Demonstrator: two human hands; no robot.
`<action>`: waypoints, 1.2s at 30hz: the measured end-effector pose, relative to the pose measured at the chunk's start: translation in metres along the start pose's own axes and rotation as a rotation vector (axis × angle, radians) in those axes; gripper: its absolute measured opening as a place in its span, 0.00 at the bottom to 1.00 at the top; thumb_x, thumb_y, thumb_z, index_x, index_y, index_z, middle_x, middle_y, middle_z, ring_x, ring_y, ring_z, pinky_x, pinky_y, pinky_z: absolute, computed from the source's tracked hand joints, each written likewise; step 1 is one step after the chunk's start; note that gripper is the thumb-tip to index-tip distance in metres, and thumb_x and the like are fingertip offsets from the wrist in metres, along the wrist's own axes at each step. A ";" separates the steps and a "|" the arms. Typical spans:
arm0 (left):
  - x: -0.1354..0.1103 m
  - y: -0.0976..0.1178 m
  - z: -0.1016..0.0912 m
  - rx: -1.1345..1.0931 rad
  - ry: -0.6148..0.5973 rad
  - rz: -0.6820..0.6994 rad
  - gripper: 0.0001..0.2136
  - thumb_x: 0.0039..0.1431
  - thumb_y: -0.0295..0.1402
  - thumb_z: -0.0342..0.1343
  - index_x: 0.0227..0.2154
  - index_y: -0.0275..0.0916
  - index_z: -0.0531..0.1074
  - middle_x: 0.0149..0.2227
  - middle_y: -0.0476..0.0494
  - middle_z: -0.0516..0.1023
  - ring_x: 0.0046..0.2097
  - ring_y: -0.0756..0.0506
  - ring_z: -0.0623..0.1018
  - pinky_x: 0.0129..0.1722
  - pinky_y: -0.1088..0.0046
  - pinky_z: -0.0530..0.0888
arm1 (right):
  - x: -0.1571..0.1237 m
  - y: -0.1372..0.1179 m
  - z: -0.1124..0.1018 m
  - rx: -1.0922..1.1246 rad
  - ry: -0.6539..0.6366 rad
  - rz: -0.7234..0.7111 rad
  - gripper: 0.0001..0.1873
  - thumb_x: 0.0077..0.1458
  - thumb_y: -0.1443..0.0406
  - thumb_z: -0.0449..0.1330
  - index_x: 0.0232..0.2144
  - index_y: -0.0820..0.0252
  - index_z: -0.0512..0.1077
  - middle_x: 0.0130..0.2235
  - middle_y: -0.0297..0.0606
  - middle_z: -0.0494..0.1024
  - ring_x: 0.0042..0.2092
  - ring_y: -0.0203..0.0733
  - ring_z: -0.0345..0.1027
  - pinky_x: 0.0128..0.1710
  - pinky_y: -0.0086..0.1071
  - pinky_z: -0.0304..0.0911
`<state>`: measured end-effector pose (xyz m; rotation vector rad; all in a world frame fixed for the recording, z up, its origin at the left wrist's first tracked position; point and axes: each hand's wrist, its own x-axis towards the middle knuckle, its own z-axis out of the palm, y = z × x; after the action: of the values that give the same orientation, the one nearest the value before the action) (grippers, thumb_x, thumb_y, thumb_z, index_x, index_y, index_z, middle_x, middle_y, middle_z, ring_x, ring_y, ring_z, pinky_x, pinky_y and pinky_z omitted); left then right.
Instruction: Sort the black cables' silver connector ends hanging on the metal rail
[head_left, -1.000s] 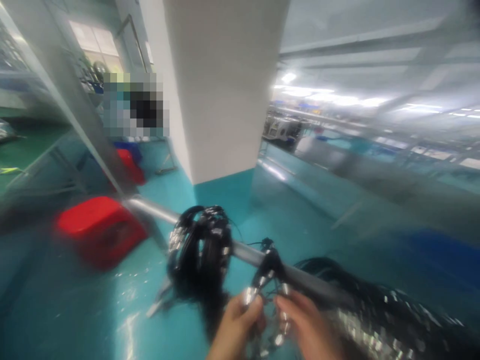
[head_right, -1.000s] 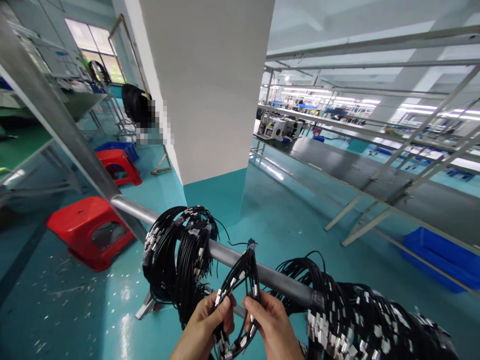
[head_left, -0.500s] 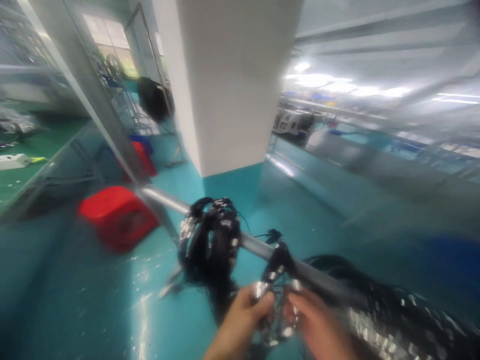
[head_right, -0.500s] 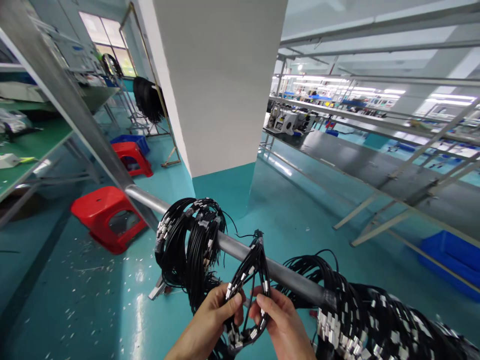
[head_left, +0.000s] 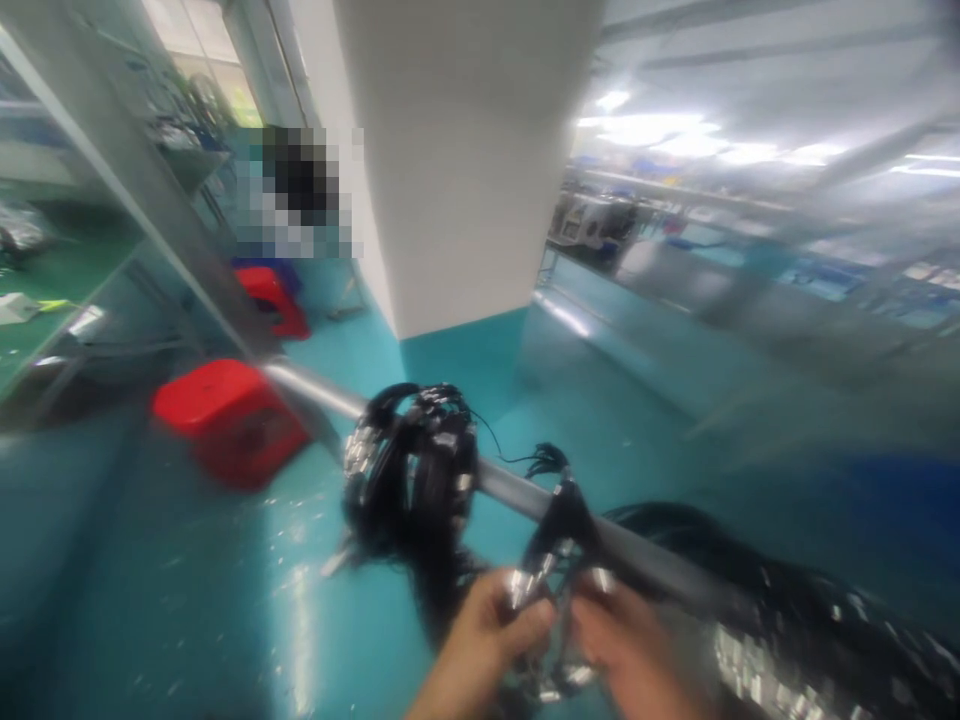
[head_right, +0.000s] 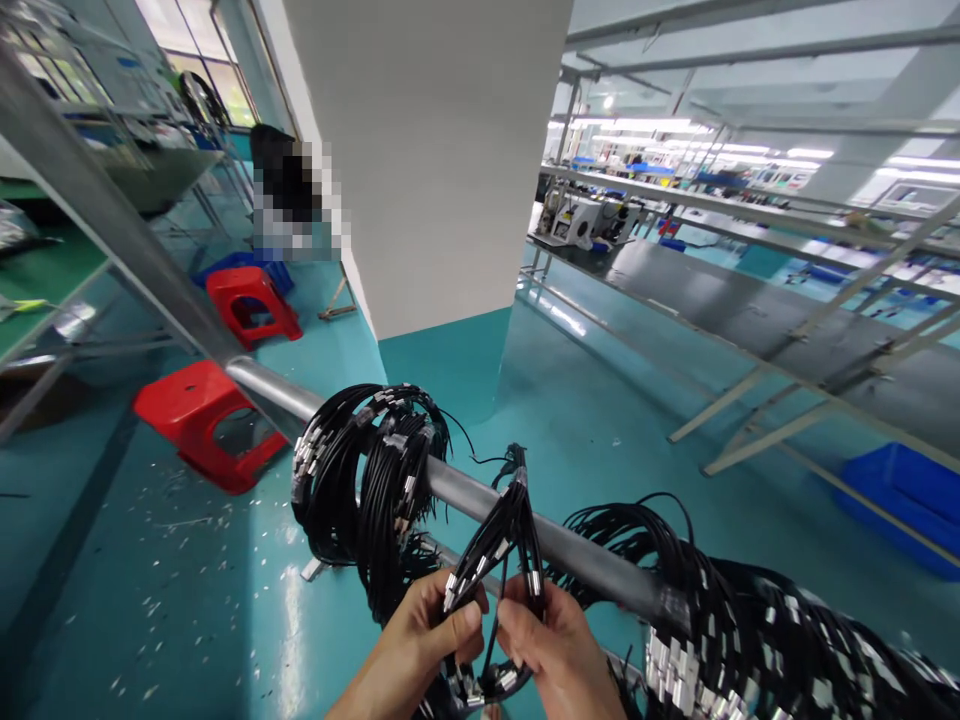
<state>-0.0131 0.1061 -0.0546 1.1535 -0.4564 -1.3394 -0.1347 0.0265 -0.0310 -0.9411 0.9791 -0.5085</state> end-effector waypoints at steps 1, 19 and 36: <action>0.001 0.000 -0.001 0.016 -0.019 0.000 0.15 0.45 0.43 0.60 0.27 0.34 0.70 0.18 0.52 0.64 0.23 0.53 0.62 0.25 0.77 0.59 | 0.000 0.000 0.000 -0.035 0.033 0.025 0.16 0.29 0.54 0.68 0.20 0.58 0.72 0.14 0.29 0.64 0.20 0.35 0.56 0.21 0.30 0.52; 0.006 -0.012 -0.001 0.084 -0.005 -0.082 0.07 0.42 0.33 0.59 0.21 0.36 0.68 0.18 0.54 0.63 0.22 0.53 0.60 0.23 0.77 0.57 | 0.000 0.011 -0.011 -0.531 0.329 -0.110 0.17 0.44 0.51 0.58 0.31 0.57 0.71 0.19 0.32 0.74 0.22 0.39 0.66 0.22 0.26 0.60; 0.007 0.020 0.013 0.258 -0.073 -0.127 0.11 0.38 0.33 0.65 0.26 0.35 0.72 0.17 0.56 0.63 0.19 0.57 0.56 0.20 0.79 0.56 | -0.001 0.002 -0.007 -0.379 0.148 -0.064 0.14 0.43 0.53 0.60 0.26 0.57 0.73 0.19 0.32 0.76 0.24 0.39 0.68 0.25 0.27 0.61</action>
<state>-0.0121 0.0913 -0.0341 1.3671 -0.6325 -1.4665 -0.1414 0.0248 -0.0343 -1.2906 1.2073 -0.4586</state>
